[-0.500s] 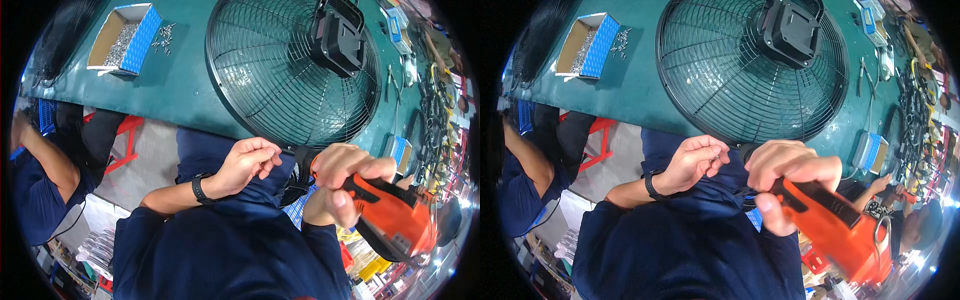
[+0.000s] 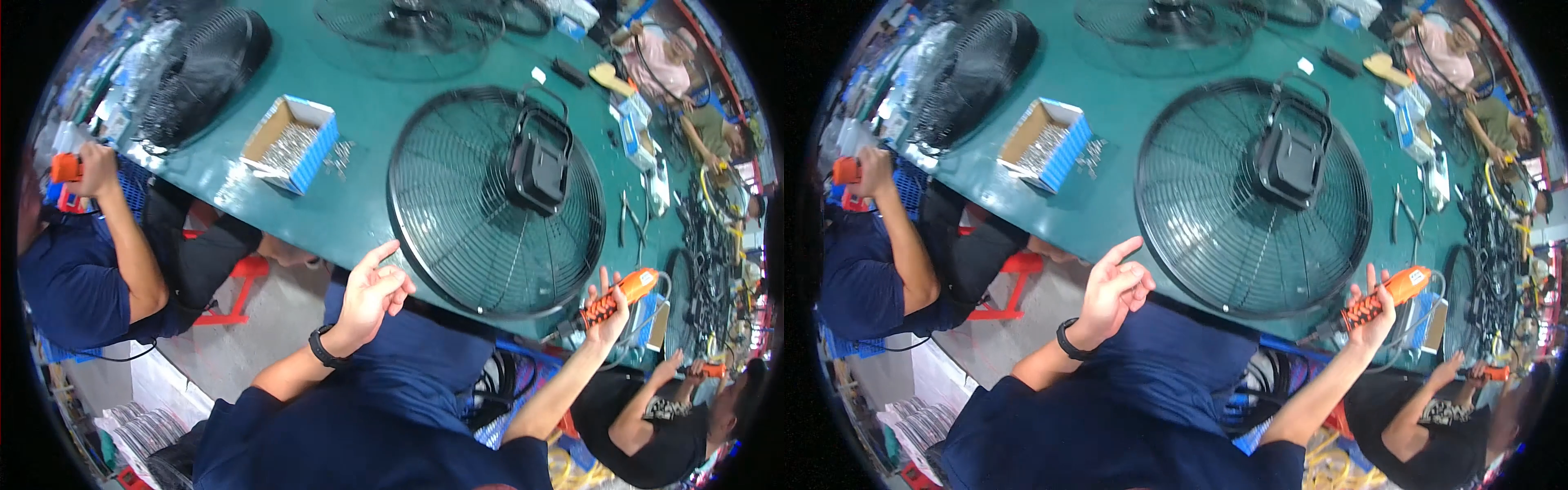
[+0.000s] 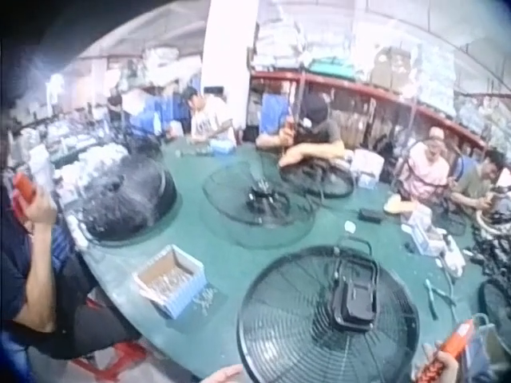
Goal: Assembling electric fan components and guards using a power screwdriver in a workshop setting.
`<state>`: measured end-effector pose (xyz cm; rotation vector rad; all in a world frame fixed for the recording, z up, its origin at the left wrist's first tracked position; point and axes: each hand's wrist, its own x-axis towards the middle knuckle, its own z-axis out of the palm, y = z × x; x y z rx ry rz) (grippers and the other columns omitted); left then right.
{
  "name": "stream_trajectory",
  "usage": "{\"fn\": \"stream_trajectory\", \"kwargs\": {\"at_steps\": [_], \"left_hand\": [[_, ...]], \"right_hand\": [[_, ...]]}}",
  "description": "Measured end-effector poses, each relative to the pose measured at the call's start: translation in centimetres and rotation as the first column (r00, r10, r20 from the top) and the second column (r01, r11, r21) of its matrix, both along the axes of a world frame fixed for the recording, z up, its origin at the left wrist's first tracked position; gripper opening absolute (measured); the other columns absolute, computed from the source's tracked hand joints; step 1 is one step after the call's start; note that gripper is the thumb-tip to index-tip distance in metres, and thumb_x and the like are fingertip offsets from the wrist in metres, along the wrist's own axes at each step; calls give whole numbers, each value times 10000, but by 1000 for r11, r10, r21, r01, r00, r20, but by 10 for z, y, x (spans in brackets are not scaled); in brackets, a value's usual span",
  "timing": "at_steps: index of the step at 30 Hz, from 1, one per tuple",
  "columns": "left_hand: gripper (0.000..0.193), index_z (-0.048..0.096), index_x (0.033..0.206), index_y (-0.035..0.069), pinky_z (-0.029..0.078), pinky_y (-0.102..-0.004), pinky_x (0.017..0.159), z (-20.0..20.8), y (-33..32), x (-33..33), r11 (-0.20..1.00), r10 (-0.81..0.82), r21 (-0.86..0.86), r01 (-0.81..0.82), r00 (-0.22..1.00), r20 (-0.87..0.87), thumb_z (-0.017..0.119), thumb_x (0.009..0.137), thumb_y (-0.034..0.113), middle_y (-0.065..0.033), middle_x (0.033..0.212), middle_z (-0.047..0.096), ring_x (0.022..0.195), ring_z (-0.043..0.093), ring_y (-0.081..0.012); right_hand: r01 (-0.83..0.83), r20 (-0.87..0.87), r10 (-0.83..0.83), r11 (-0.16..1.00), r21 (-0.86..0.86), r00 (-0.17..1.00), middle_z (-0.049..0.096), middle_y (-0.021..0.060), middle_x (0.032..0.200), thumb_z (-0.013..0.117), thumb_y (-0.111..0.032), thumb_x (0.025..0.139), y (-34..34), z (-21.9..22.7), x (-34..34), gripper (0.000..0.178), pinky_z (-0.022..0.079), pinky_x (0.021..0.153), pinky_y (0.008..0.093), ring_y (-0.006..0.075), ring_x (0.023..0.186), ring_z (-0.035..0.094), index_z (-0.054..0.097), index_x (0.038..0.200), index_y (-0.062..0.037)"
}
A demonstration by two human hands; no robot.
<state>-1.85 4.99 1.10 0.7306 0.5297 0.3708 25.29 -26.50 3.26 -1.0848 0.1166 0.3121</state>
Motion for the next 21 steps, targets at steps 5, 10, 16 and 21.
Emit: {"fn": "stream_trajectory", "kwargs": {"at_steps": [5,10,16,21], "left_hand": [[754,69,1458,37,376,-193,410,8,19,15,959,-83,256,118,986,-144,555,883,85,-57,685,597,500,461,-56],[738,102,1440,-16,382,-200,437,-1,14,28,853,-56,497,159,975,-216,560,870,81,-18,615,591,485,477,-47],[728,145,1445,22,353,-199,413,4,32,32,877,14,470,95,975,-223,566,854,82,-23,593,559,459,446,-48],[645,288,1420,28,286,-215,380,16,82,55,856,-27,487,171,957,-288,530,824,71,1,550,481,421,373,-47]], "right_hand": [[-208,-64,209,978,31,976,473,73,1339,548,-222,839,-6,-18,19,539,507,451,315,260,651,651,402,1342,-98],[-241,-28,246,912,-332,969,618,121,742,584,-232,803,-3,-22,18,467,483,376,301,203,408,558,427,1217,-84],[-226,35,230,970,-90,972,568,105,677,583,-234,776,7,-12,-14,423,464,344,318,206,365,518,444,1135,-58],[-313,-48,316,886,-342,947,581,179,878,622,-304,772,-22,-39,-68,649,448,535,484,275,536,581,325,1321,-124]]}}
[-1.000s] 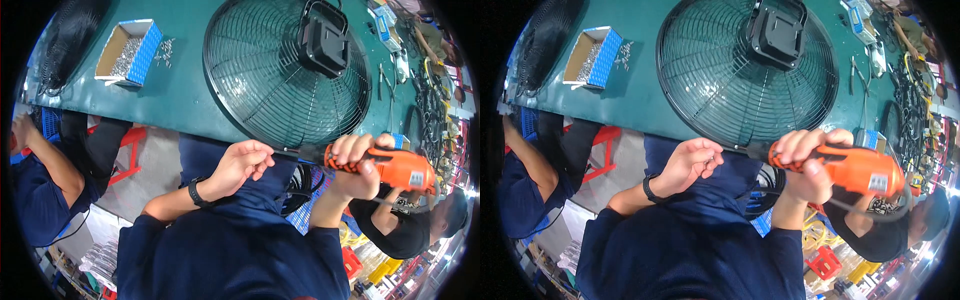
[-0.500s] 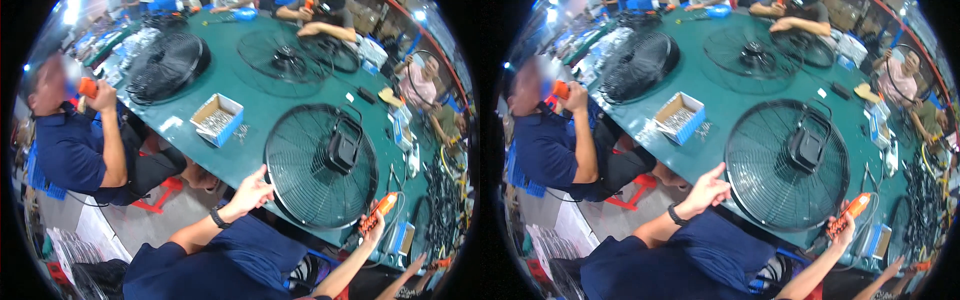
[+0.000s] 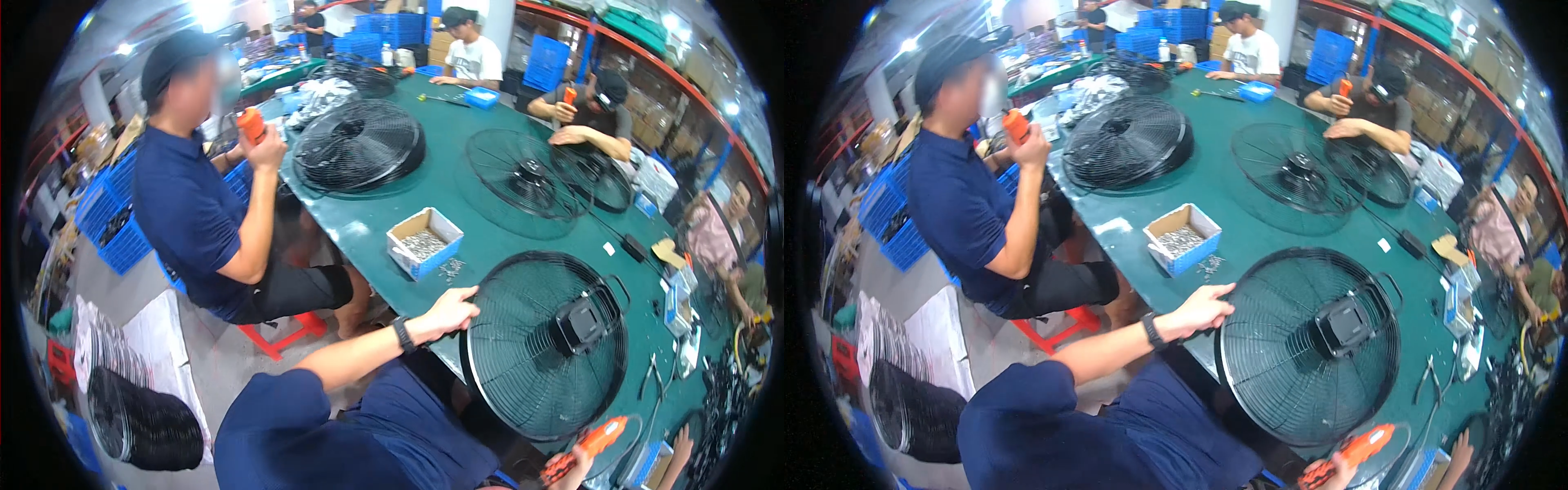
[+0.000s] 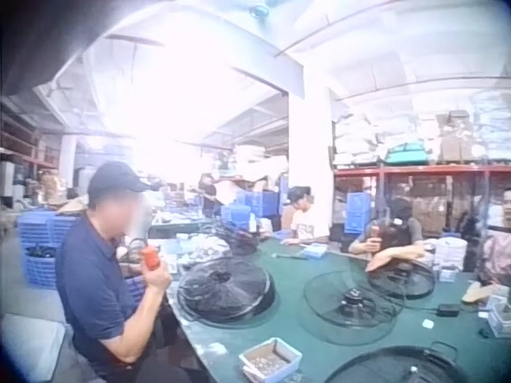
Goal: Assembling electric fan components and guards using a power screwdriver in a workshop setting.
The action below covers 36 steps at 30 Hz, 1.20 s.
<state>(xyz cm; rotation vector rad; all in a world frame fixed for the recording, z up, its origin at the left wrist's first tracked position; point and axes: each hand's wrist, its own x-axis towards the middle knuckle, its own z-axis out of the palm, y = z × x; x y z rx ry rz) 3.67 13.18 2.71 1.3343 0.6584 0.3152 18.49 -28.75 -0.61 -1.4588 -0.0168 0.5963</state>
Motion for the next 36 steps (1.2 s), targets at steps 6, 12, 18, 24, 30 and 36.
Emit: {"fn": "stream_trajectory", "kwargs": {"at_steps": [6,12,18,24,30,36], "left_hand": [[649,328,1403,21,268,-218,374,4,60,23,996,-84,11,86,992,-96,513,781,48,-3,561,502,401,354,-58],[514,367,1342,-47,512,-248,585,-15,43,-7,983,56,-182,-29,988,144,493,844,-18,-99,832,605,653,577,-127],[300,522,1157,-94,545,-334,797,-14,-28,-65,844,69,-522,123,940,333,540,867,-20,-204,1076,611,868,647,-220],[197,610,1050,-22,501,-250,577,-17,-92,-92,689,-97,-692,215,974,206,570,890,84,-134,905,660,668,614,-158],[155,627,1004,-8,421,-229,540,-19,-133,-72,548,-243,-765,338,940,241,583,890,86,-77,836,633,636,530,-112],[120,595,998,19,396,-222,559,-17,-150,-56,447,-334,-803,393,907,257,559,905,86,-52,830,608,674,516,-99]], "right_hand": [[-187,30,186,981,42,982,571,258,1097,636,-310,782,-3,5,-1,780,474,722,621,367,693,636,208,1425,-205],[-135,252,54,938,318,966,564,245,1066,586,-254,805,3,40,-36,659,488,664,555,366,668,613,274,1381,-185],[387,188,-529,780,492,827,556,81,642,569,-267,797,28,60,-87,497,378,270,289,171,335,458,452,1216,-27],[-216,575,-373,671,709,728,529,147,775,627,-113,773,78,107,-91,402,499,500,343,224,547,566,375,1070,-11],[-228,733,-452,750,621,507,560,129,696,662,-122,757,88,112,-108,437,549,462,345,233,498,616,376,1066,-7],[-254,699,-413,725,640,584,561,148,726,651,-108,758,88,112,-115,453,560,479,361,245,515,623,355,1084,-1]]}}
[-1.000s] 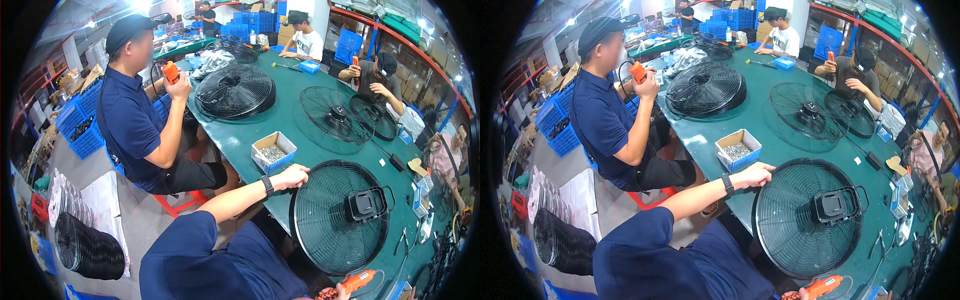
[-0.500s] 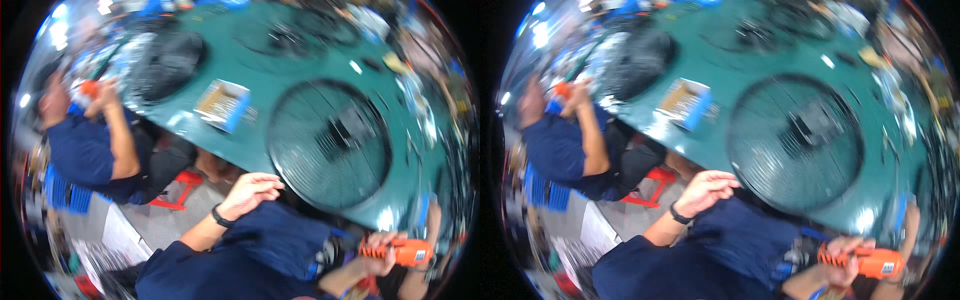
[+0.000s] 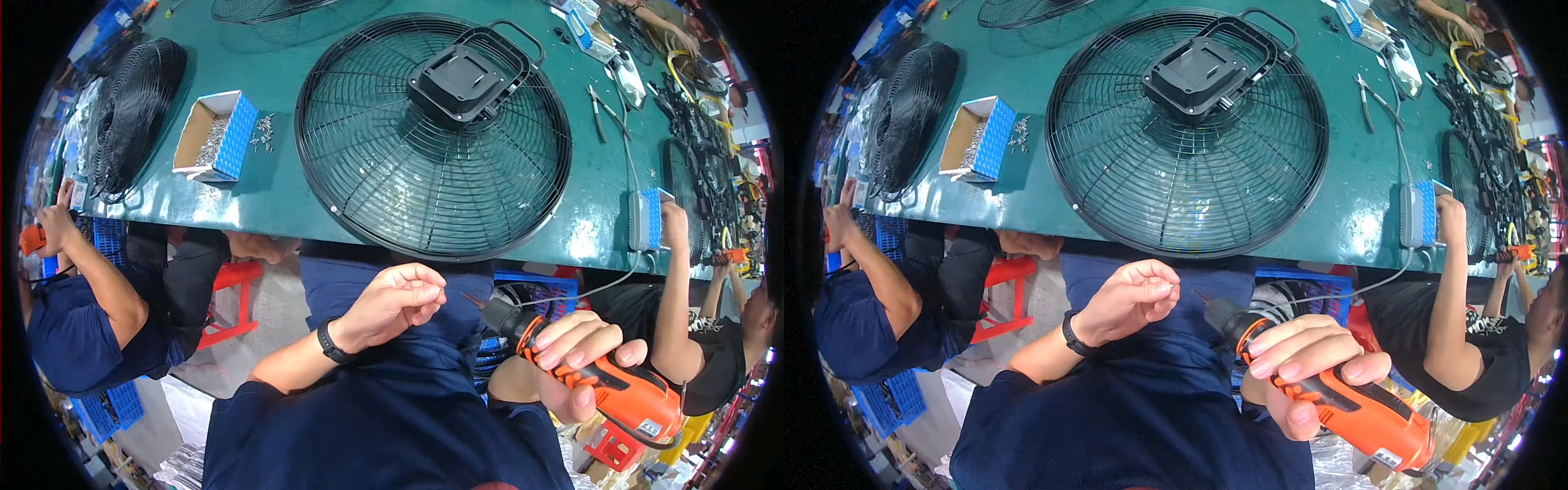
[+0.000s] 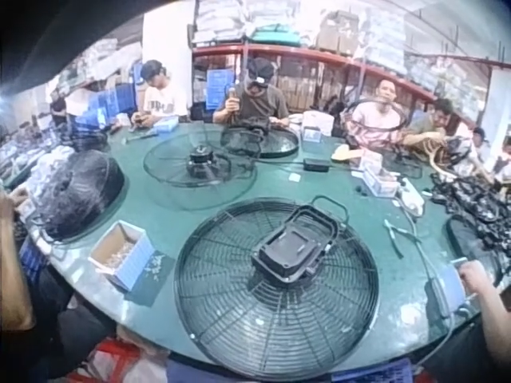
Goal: Assembling electric fan components and guards using a power screwdriver in a workshop setting.
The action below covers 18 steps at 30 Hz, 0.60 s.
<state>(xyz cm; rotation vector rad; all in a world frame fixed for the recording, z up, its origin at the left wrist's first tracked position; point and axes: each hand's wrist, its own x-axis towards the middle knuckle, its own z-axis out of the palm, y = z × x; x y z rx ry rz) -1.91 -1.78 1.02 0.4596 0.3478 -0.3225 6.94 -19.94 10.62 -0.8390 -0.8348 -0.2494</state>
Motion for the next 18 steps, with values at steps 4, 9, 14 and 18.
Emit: {"fn": "stream_trajectory", "kwargs": {"at_steps": [4,9,14,18], "left_hand": [[145,593,972,20,388,-219,546,3,-8,6,999,-18,-37,15,997,-79,537,928,146,-41,795,593,660,514,-91],[185,588,954,14,384,-212,524,2,-9,8,991,-43,-126,34,997,-68,521,941,185,-37,777,581,636,501,-84],[180,585,961,0,379,-213,509,6,-13,4,996,51,-71,-56,996,-70,519,941,166,-36,765,577,618,496,-88],[170,594,937,8,378,-208,483,10,-23,2,996,49,-65,-53,997,-62,550,925,173,-28,721,578,592,503,-88]], "right_hand": [[3,-30,-3,1000,13,1000,560,151,733,640,-111,767,6,1,-2,452,561,480,367,246,511,620,346,1092,-3],[28,-74,-30,999,-17,997,554,146,736,626,-138,776,19,-2,2,455,558,480,360,243,507,614,343,1108,-9],[-27,-93,27,1000,-1,995,553,137,762,628,-161,772,26,-6,10,468,539,470,360,230,498,594,355,1122,-13],[-48,-99,48,999,2,994,490,128,803,606,-174,773,20,3,0,484,463,526,347,220,573,540,373,1160,-2]]}}
